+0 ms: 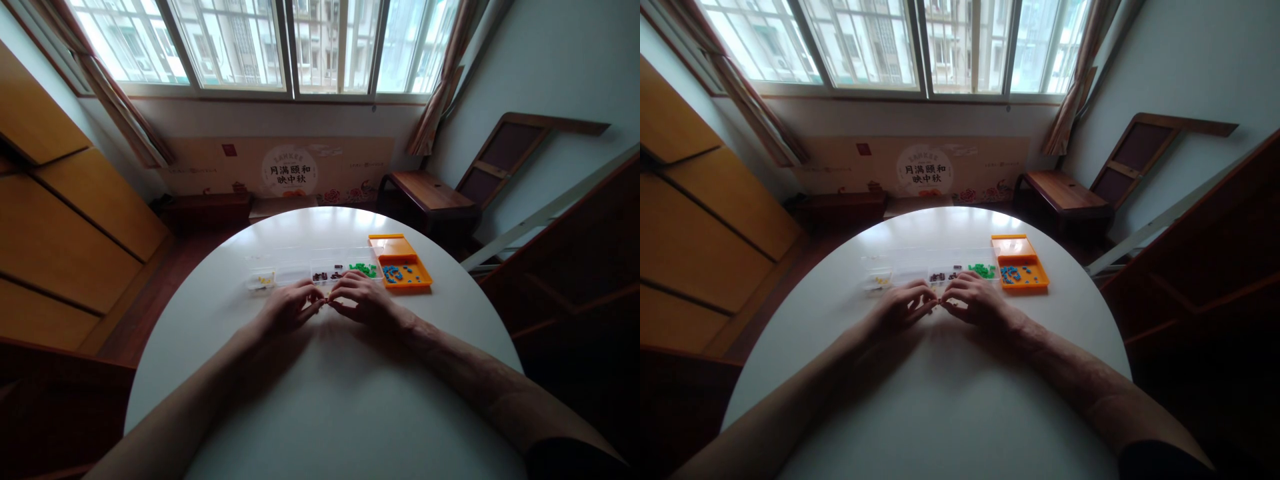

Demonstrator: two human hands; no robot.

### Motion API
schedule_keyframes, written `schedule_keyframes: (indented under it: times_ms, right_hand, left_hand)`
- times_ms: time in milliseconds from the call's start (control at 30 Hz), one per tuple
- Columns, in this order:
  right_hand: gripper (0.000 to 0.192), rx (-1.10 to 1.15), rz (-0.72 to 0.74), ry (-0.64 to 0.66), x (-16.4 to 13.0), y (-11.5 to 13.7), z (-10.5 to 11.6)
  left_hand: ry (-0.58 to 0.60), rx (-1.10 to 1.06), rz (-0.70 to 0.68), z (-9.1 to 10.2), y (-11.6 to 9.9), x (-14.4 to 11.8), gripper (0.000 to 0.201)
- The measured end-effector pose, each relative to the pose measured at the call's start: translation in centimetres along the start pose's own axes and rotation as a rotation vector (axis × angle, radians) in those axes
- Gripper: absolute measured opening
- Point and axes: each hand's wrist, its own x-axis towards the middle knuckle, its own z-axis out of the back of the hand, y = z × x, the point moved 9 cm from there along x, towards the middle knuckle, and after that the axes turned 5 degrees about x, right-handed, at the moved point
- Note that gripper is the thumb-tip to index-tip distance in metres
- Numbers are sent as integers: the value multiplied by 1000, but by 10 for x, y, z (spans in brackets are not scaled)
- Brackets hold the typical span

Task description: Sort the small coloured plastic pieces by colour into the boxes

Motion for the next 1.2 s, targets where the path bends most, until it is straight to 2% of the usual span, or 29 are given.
schedule_keyframes:
  times_ms: [100,267,367,500,700,933,1033,1200]
  right_hand:
    - [3,-15,-83,-88,-3,-10,6]
    - [9,-105,-328,-283,-15,-35,24]
    - [10,-161,-442,-307,-21,-45,28]
    - [10,-172,-503,-301,-23,-49,30]
    - [11,-135,-499,-269,-18,-44,28]
    - [10,-107,-458,-263,-14,-38,29]
    - [7,-96,-410,-251,-12,-33,26]
    - [6,-77,-292,-160,-8,-23,16]
  left_hand:
    - [-19,53,47,12,6,0,21]
    - [-16,259,39,28,17,-4,15]
    - [11,309,20,28,20,-6,16]
    - [29,336,21,24,24,-8,19]
    - [54,356,22,18,30,-11,23]
    - [48,307,-17,17,27,-10,21]
    - [36,231,0,19,26,-8,19]
    - [53,130,23,23,21,-4,18]
